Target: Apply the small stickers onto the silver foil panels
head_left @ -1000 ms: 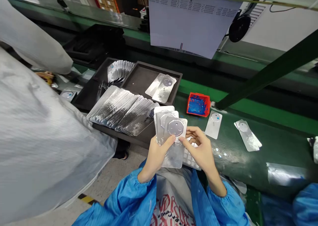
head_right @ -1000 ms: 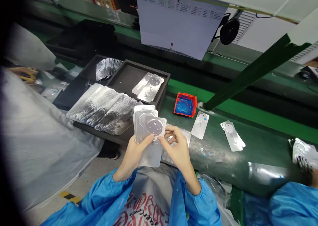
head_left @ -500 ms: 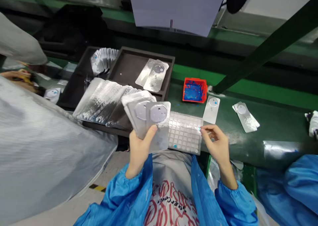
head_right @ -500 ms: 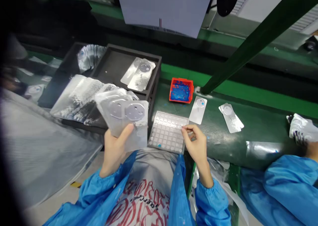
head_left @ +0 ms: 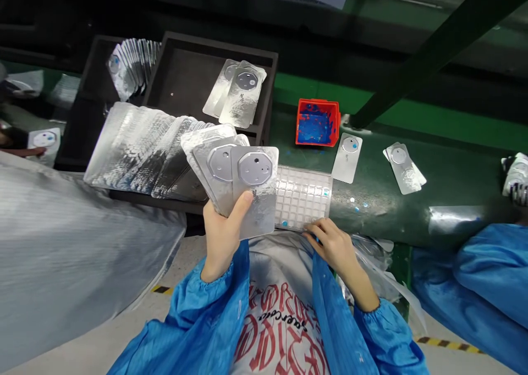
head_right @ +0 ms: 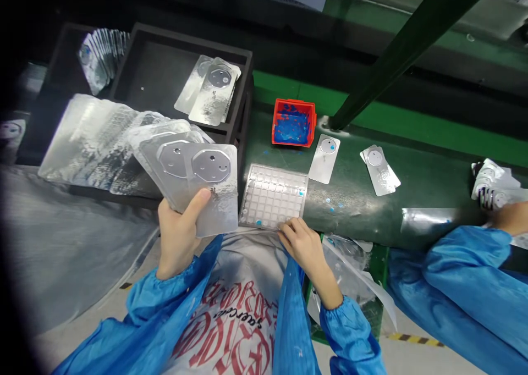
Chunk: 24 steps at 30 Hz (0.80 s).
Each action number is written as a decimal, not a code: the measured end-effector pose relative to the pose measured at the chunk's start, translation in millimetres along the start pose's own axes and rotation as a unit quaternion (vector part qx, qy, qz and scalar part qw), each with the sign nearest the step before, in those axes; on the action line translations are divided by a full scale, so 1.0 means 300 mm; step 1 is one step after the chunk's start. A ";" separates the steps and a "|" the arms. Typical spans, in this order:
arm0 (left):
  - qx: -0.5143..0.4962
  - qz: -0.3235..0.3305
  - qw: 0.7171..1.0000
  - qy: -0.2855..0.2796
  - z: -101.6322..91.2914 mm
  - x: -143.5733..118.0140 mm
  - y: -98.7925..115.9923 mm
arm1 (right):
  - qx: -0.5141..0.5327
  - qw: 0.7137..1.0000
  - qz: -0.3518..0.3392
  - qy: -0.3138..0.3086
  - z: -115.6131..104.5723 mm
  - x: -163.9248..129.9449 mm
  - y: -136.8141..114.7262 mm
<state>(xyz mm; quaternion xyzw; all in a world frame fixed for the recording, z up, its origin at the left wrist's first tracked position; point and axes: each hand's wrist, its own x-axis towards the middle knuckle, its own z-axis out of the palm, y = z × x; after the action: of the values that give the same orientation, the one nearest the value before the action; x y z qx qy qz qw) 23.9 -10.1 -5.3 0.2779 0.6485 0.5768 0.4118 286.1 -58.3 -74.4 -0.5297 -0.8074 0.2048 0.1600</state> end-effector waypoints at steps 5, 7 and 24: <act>0.003 -0.003 1.000 -0.023 0.001 -0.007 -0.027 | 0.179 0.980 0.080 0.040 -0.040 0.035 -0.055; 0.004 -0.006 0.999 -0.044 0.014 -0.015 -0.033 | 0.276 0.948 0.135 0.078 -0.071 0.068 -0.092; 0.032 0.053 0.994 -0.084 0.113 -0.057 -0.027 | 0.549 0.792 0.191 0.188 -0.174 0.341 -0.241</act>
<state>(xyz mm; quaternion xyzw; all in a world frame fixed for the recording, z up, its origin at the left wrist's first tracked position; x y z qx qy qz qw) 62.5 -8.1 -9.4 0.3729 0.6139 0.5512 0.4245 214.1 18.7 11.3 -0.5243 -0.3957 0.5361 0.5303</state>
